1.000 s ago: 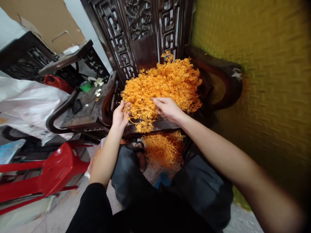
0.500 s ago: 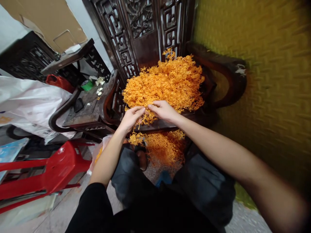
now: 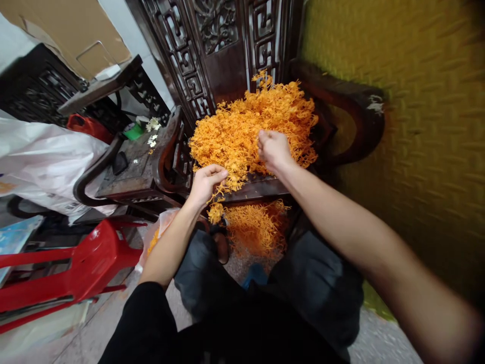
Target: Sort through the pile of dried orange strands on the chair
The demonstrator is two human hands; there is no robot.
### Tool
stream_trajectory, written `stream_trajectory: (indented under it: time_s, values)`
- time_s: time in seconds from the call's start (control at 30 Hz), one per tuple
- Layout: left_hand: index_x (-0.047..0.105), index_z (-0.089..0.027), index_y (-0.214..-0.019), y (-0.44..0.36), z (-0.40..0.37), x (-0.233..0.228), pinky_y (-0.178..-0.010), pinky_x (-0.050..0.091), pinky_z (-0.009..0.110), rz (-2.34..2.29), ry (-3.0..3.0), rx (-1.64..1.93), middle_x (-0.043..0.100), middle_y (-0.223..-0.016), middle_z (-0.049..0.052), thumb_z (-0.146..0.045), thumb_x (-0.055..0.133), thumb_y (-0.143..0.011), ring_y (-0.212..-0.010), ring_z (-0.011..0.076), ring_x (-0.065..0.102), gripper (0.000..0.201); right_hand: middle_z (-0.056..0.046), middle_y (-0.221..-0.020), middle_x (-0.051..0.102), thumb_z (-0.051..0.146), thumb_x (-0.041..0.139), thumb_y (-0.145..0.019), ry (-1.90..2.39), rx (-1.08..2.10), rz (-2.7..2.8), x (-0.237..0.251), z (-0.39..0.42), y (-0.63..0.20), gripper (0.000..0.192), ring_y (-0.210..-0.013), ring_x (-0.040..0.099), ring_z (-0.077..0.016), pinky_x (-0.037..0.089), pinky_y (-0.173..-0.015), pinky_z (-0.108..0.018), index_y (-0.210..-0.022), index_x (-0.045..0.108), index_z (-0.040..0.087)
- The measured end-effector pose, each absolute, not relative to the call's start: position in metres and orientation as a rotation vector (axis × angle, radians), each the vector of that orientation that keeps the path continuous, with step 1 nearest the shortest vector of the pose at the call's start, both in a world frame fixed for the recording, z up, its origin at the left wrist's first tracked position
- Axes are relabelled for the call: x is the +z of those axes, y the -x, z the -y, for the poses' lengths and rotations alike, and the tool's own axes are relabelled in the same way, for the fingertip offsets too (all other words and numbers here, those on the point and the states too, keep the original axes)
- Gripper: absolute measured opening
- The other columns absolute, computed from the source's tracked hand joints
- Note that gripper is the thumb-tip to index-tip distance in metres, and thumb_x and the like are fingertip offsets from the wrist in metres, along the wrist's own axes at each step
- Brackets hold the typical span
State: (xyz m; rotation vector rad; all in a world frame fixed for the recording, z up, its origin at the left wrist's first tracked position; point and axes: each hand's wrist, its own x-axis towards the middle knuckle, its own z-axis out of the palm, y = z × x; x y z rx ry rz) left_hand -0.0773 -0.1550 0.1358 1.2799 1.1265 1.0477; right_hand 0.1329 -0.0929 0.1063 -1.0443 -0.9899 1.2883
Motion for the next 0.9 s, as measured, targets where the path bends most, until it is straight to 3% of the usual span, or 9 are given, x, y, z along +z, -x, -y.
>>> stream_trajectory:
  time_s: [0.13, 0.2, 0.27, 0.4, 0.53, 0.67, 0.8, 0.9]
  values:
    - [0.07, -0.017, -0.073, 0.089, 0.146, 0.134, -0.042, 0.019, 0.022, -1.051, -1.101, 1.085, 0.061, -0.057, -0.001, -0.039, 0.093, -0.067, -0.042, 0.0053, 0.039, 0.032, -0.004, -0.073, 0.062, 0.02, 0.06, -0.103, 1.082, 1.51, 0.913, 0.117, 0.097, -0.145, 0.016, -0.052, 0.061, -0.0093, 0.026, -0.038, -0.019, -0.087, 0.058, 0.016]
    - [0.068, -0.017, -0.076, 0.091, 0.142, 0.132, -0.041, 0.019, 0.022, -1.012, -1.038, 1.061, 0.059, -0.057, -0.001, -0.038, 0.092, -0.068, -0.041, 0.0047, 0.037, 0.033, -0.007, -0.076, 0.066, 0.013, 0.06, -0.099, 1.01, 1.586, 0.968, 0.118, 0.106, -0.14, 0.005, -0.056, 0.067, -0.0123, 0.031, -0.038, -0.019, -0.097, 0.064, 0.012]
    - [0.067, -0.016, -0.078, 0.089, 0.141, 0.131, -0.041, 0.021, 0.022, -0.966, -0.989, 1.039, 0.056, -0.057, -0.002, -0.035, 0.09, -0.071, -0.039, 0.0045, 0.036, 0.03, -0.008, -0.075, 0.068, 0.01, 0.057, -0.097, 0.957, 1.622, 1.024, 0.117, 0.115, -0.131, 0.013, -0.057, 0.069, -0.014, 0.035, -0.038, -0.019, -0.104, 0.068, 0.011]
    - [0.066, -0.015, -0.079, 0.08, 0.141, 0.134, -0.041, 0.024, 0.023, -0.846, -0.891, 1.057, 0.056, -0.062, 0.001, -0.028, 0.082, -0.078, -0.041, 0.0061, 0.039, 0.021, -0.006, -0.068, 0.066, 0.01, 0.058, -0.093, 0.941, 1.73, 1.111, 0.114, 0.121, -0.116, 0.014, -0.048, 0.061, -0.013, 0.032, -0.034, -0.019, -0.101, 0.069, 0.013]
    - [0.061, -0.015, -0.076, 0.073, 0.134, 0.133, -0.04, 0.027, 0.021, -0.815, -0.793, 1.063, 0.055, -0.062, 0.0, -0.022, 0.077, -0.082, -0.041, 0.0058, 0.041, 0.019, 0.0, -0.062, 0.054, 0.013, 0.057, -0.089, 0.914, 1.791, 0.891, 0.11, 0.117, -0.107, 0.006, -0.042, 0.039, -0.0067, 0.019, -0.034, -0.017, -0.088, 0.061, 0.016]
    - [0.058, -0.015, -0.075, 0.068, 0.124, 0.128, -0.039, 0.026, 0.019, -0.75, -0.729, 1.036, 0.056, -0.064, -0.001, -0.019, 0.075, -0.081, -0.042, 0.005, 0.04, 0.018, 0.003, -0.057, 0.043, 0.026, 0.047, -0.095, 0.928, 1.862, 0.725, 0.105, 0.113, -0.099, 0.018, -0.041, 0.024, -0.0057, 0.013, -0.036, -0.016, -0.078, 0.05, 0.02]
    - [0.06, -0.015, -0.078, 0.064, 0.117, 0.124, -0.039, 0.026, 0.018, -0.786, -0.694, 1.032, 0.057, -0.065, -0.001, -0.02, 0.074, -0.08, -0.044, 0.0053, 0.042, 0.016, 0.003, -0.055, 0.039, 0.053, 0.037, -0.105, 0.93, 1.91, 0.649, 0.098, 0.109, -0.089, 0.042, -0.041, 0.024, -0.0074, 0.011, -0.036, -0.017, -0.078, 0.046, 0.022]
    - [0.061, -0.015, -0.076, 0.065, 0.114, 0.121, -0.039, 0.025, 0.018, -0.788, -0.765, 1.033, 0.058, -0.064, -0.001, -0.023, 0.078, -0.077, -0.042, 0.0045, 0.04, 0.019, 0.003, -0.056, 0.041, 0.058, 0.047, -0.106, 0.974, 1.88, 0.62, 0.097, 0.105, -0.086, 0.042, -0.044, 0.037, -0.0101, 0.017, -0.036, -0.018, -0.082, 0.05, 0.023]
